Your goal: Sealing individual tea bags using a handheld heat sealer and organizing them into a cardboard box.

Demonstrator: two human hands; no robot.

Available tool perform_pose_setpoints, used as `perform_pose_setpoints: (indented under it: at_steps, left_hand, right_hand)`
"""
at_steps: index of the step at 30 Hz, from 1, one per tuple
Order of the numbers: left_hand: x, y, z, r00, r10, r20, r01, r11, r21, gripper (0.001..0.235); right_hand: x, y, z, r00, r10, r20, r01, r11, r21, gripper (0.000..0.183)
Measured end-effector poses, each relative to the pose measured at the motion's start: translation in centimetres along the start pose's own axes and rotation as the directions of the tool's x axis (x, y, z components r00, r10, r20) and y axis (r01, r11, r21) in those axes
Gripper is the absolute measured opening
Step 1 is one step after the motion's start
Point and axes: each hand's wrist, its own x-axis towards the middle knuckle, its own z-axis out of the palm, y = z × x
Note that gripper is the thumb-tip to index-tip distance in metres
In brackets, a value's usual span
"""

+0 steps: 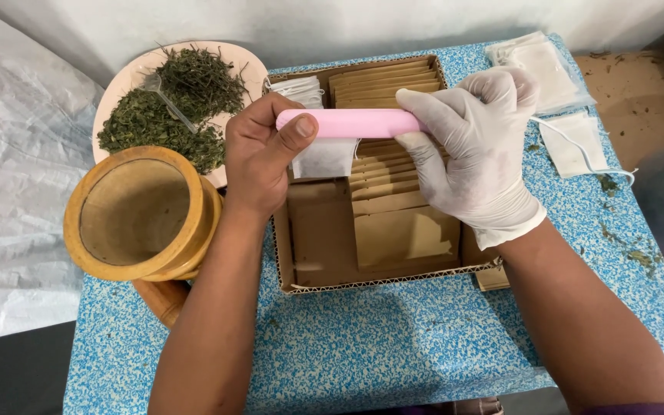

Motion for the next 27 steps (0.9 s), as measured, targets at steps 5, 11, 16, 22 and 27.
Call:
perform_pose_setpoints:
  at_steps: [5,11,16,22,27]
  left_hand:
    - [-0.1,0.0,0.0,1.000,-0.014,0.003,0.013,1.000,0.022,0.027]
    - [0.8,3.1,1.7,0.996,-0.007,0.084,-0.022,0.941,0.338,0.032]
    - [1.8,4.8,4.4,0.986,-0.037,0.162,-0.033,0.912,0.410,0.038]
    - [2.7,4.5,6.2,0.935,-0.303,0.187,0.188,0.866,0.464,0.032]
    - [3.7,4.8,6.5,0.875,-0.436,0.209,0.240,0.766,0.596,0.053]
  right_hand:
    - [-0.1,-0.1,-0.4,1.000,0.009,-0.007,-0.008,0.999,0.041,0.026]
    - [1.0,0.6,-3.4,0.973,0.191,0.130,-0.219,0.941,0.257,0.022]
    - [0.1,2.5,-5.8,0.917,0.303,0.260,-0.381,0.857,0.347,0.024]
    - [-1.3,4.9,-7.1,0.871,0.381,0.310,-0.450,0.872,0.192,0.022]
    - [-1.4,6.2,-6.8,0.858,0.377,0.350,-0.457,0.870,0.185,0.020]
